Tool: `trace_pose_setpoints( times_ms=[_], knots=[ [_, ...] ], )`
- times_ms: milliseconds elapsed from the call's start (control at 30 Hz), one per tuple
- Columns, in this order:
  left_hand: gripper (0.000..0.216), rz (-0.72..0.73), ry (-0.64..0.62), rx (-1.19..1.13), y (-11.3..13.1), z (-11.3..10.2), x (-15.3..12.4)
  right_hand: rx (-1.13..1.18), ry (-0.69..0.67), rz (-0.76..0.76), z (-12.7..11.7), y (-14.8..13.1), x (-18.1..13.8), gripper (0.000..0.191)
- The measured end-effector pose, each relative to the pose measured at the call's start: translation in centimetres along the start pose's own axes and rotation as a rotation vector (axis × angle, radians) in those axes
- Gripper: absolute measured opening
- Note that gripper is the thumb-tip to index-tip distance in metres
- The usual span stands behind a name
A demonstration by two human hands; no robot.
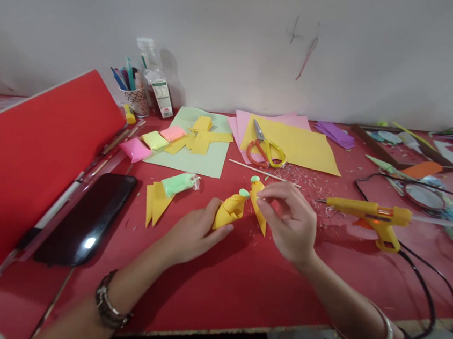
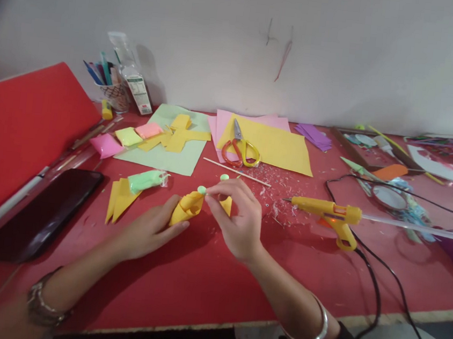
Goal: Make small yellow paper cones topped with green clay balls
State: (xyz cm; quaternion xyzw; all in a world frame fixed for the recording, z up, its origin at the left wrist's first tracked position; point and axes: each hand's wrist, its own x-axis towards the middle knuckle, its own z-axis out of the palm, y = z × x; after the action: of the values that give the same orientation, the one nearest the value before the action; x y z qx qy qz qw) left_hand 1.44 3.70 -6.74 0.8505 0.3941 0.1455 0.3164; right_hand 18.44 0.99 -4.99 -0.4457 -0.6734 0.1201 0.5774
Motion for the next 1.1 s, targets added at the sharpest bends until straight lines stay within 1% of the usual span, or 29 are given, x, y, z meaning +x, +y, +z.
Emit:
trace_pose_setpoints(
  times_ms=[133, 200, 300, 400, 600, 667, 833, 1100],
  knots=[
    [0.022, 0.004, 0.094, -0.006, 0.4, 0.4, 0.0, -0.108, -0.146, -0.138, 0.1, -0.4, -0.3, 0.009],
    [0.021, 0.009, 0.142, 0.021, 0.5, 0.6, 0.0, -0.13, -0.185, -0.169, 0.4, -0.4, -0.5, 0.005],
    [0.02, 0.056, 0.189, 0.055, 0.7, 0.8, -0.1, -0.148, -0.202, -0.172, 0.6, -0.4, -0.6, 0.001],
    [0.019, 0.104, 0.232, 0.091, 0.6, 0.9, -0.1, -0.153, -0.212, -0.181, 0.6, -0.3, -0.6, 0.003],
    [0.019, 0.145, 0.323, 0.181, 0.5, 1.2, 0.0, -0.18, -0.213, -0.196, 0.7, -0.4, -0.6, 0.007],
    [0.019, 0.139, 0.33, 0.197, 0.5, 1.2, 0.0, -0.183, -0.214, -0.2, 0.7, -0.4, -0.7, 0.006],
    [0.02, 0.09, 0.29, 0.199, 0.6, 1.0, 0.0, -0.186, -0.244, -0.185, 0.7, -0.5, -0.8, 0.002],
    [0.021, 0.027, 0.274, 0.145, 0.7, 1.0, -0.1, -0.197, -0.269, -0.163, 0.7, -0.4, -0.9, 0.006]
  ],
)
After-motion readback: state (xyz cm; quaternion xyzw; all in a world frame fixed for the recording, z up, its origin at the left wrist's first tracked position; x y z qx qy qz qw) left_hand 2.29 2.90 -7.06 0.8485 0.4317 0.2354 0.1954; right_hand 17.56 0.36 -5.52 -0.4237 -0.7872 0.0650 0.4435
